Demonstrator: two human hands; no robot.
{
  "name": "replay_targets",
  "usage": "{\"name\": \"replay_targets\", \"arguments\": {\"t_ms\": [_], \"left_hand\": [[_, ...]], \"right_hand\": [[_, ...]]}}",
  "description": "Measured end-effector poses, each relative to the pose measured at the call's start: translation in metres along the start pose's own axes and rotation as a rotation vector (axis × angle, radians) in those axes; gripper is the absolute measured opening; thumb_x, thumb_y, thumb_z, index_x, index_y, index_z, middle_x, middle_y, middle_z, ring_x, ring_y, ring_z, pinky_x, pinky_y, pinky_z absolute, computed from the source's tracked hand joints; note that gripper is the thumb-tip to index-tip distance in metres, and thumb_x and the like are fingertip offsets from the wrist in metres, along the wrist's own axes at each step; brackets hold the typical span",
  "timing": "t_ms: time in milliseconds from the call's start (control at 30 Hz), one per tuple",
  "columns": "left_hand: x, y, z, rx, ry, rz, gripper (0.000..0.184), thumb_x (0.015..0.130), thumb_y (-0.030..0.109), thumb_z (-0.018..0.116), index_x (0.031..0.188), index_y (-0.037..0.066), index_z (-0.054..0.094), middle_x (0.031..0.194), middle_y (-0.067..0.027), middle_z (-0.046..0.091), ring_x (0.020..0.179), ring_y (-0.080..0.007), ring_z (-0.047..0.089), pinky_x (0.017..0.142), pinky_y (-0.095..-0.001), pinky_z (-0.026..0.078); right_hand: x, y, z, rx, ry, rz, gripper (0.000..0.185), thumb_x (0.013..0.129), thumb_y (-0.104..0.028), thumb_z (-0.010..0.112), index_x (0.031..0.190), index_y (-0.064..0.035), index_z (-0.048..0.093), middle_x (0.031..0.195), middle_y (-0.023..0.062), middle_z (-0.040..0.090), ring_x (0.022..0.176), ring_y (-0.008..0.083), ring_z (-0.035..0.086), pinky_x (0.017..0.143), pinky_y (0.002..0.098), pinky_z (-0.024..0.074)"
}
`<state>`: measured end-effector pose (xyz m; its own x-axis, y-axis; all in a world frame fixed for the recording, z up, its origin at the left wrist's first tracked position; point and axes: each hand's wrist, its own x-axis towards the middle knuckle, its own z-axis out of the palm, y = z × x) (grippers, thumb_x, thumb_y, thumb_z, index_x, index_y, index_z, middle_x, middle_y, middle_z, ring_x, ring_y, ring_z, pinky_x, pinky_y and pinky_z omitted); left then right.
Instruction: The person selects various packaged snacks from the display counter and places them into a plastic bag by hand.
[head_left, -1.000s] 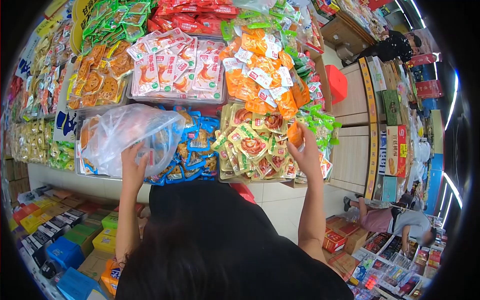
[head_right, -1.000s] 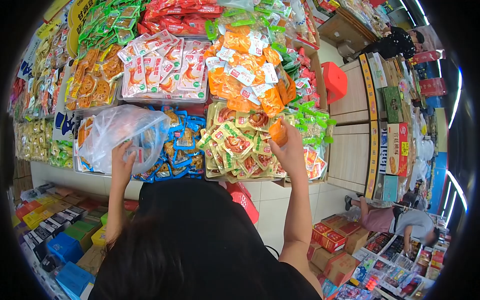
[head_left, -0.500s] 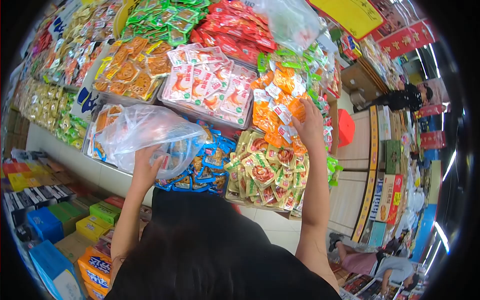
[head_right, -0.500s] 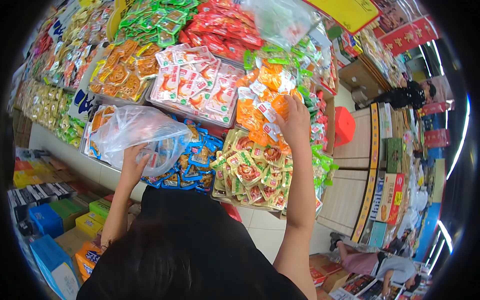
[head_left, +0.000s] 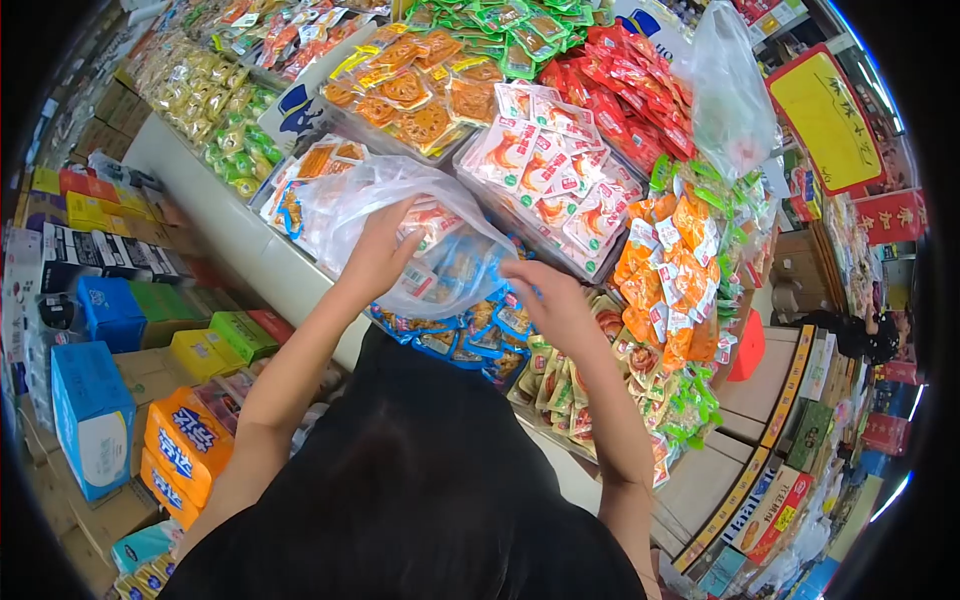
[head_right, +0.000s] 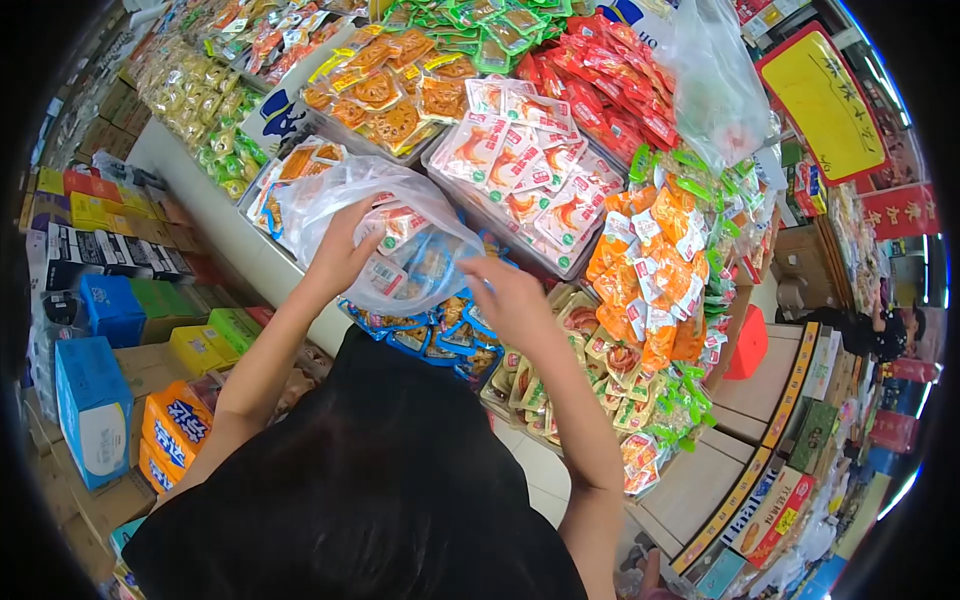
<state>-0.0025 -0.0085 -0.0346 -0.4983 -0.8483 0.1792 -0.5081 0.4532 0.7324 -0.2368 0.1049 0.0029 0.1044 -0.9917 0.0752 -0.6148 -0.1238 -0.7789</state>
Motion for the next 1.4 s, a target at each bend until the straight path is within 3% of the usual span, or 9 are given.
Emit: {"name": "replay_targets", "arguments": {"t_ms": [200, 367, 500, 600, 867, 933, 1100, 1267, 1400], "left_hand": [[0.007, 0.002, -0.010, -0.002, 0.030, 0.021, 0.046, 0.085, 0.019, 0.054, 0.127, 0.005, 0.042, 0.124, -0.0175, 0.047, 0.116, -0.0323, 0.041, 0.099, -0.0376, 0.030], [0.009, 0.000, -0.015, 0.004, 0.071, -0.007, 0.045, 0.084, 0.018, 0.054, 0.126, 0.005, 0.043, 0.125, -0.0162, 0.047, 0.116, -0.0319, 0.041, 0.099, -0.0375, 0.029], [0.011, 0.000, -0.019, 0.027, 0.109, 0.011, 0.046, 0.084, 0.016, 0.054, 0.126, 0.007, 0.043, 0.125, -0.0158, 0.047, 0.116, -0.0316, 0.041, 0.099, -0.0382, 0.029], [0.011, -0.001, -0.017, 0.049, 0.138, 0.025, 0.042, 0.083, 0.014, 0.054, 0.123, 0.005, 0.045, 0.120, -0.0169, 0.049, 0.113, -0.0331, 0.042, 0.097, -0.0398, 0.031], [0.027, 0.005, -0.008, -0.154, -0.109, -0.156, 0.029, 0.081, 0.009, 0.051, 0.109, 0.002, 0.053, 0.103, -0.0211, 0.056, 0.097, -0.0343, 0.053, 0.085, -0.0418, 0.041], [0.032, -0.027, 0.011, 0.181, -0.059, -0.034, 0.036, 0.076, 0.005, 0.053, 0.113, 0.004, 0.052, 0.113, -0.0203, 0.052, 0.108, -0.0392, 0.046, 0.092, -0.0413, 0.037], [0.053, -0.038, 0.024, 0.364, 0.005, 0.124, 0.033, 0.074, 0.007, 0.051, 0.107, 0.004, 0.054, 0.108, -0.0196, 0.054, 0.103, -0.0365, 0.050, 0.088, -0.0416, 0.040], [0.063, -0.048, 0.035, 0.508, -0.071, 0.190, 0.026, 0.079, 0.011, 0.046, 0.101, 0.005, 0.058, 0.104, -0.0169, 0.056, 0.101, -0.0343, 0.052, 0.088, -0.0423, 0.040], [0.069, -0.060, 0.040, 0.566, -0.096, 0.250, 0.022, 0.080, 0.010, 0.046, 0.097, 0.004, 0.058, 0.100, -0.0174, 0.058, 0.096, -0.0343, 0.054, 0.084, -0.0419, 0.042]], "right_hand": [[0.061, 0.005, 0.077, -0.051, -0.100, -0.077, 0.033, 0.078, -0.010, 0.058, 0.110, -0.0058, 0.054, 0.109, 0.0137, 0.056, 0.103, 0.0317, 0.052, 0.085, 0.0373, 0.0439], [0.098, 0.021, 0.119, -0.366, 0.138, -0.274, 0.051, 0.068, -0.009, 0.064, 0.117, -0.0107, 0.048, 0.124, 0.0121, 0.045, 0.114, 0.0348, 0.043, 0.090, 0.0414, 0.0415], [0.115, 0.021, 0.114, -0.346, 0.069, -0.256, 0.048, 0.070, -0.010, 0.061, 0.116, -0.0106, 0.049, 0.123, 0.0147, 0.046, 0.112, 0.0349, 0.045, 0.089, 0.0411, 0.0419], [0.121, 0.024, 0.106, -0.292, -0.073, -0.137, 0.040, 0.074, -0.010, 0.057, 0.114, -0.0072, 0.051, 0.118, 0.0178, 0.048, 0.105, 0.0355, 0.050, 0.087, 0.0414, 0.0430], [0.131, 0.041, 0.106, -0.523, 0.249, -0.301, 0.025, 0.072, -0.007, 0.052, 0.096, -0.0049, 0.057, 0.090, 0.0164, 0.059, 0.083, 0.0337, 0.057, 0.073, 0.0436, 0.0452], [0.130, 0.043, 0.100, -0.569, 0.230, -0.277, 0.024, 0.072, -0.006, 0.051, 0.096, -0.0051, 0.056, 0.089, 0.0152, 0.059, 0.082, 0.0325, 0.057, 0.071, 0.0428, 0.0459], [0.107, 0.023, 0.065, -0.518, 0.318, -0.309, 0.027, 0.073, -0.005, 0.049, 0.100, -0.0061, 0.053, 0.087, 0.0108, 0.060, 0.080, 0.0283, 0.059, 0.064, 0.0378, 0.0487], [0.074, 0.002, 0.019, -0.394, 0.408, -0.166, 0.018, 0.078, -0.004, 0.052, 0.096, -0.0037, 0.055, 0.088, 0.0151, 0.061, 0.076, 0.0341, 0.059, 0.064, 0.0396, 0.0490], [0.058, 0.038, -0.022, -0.029, 0.577, 0.228, 0.014, 0.087, -0.006, 0.045, 0.097, -0.0012, 0.053, 0.084, 0.0120, 0.061, 0.072, 0.0206, 0.062, 0.059, 0.0300, 0.0510]]}}
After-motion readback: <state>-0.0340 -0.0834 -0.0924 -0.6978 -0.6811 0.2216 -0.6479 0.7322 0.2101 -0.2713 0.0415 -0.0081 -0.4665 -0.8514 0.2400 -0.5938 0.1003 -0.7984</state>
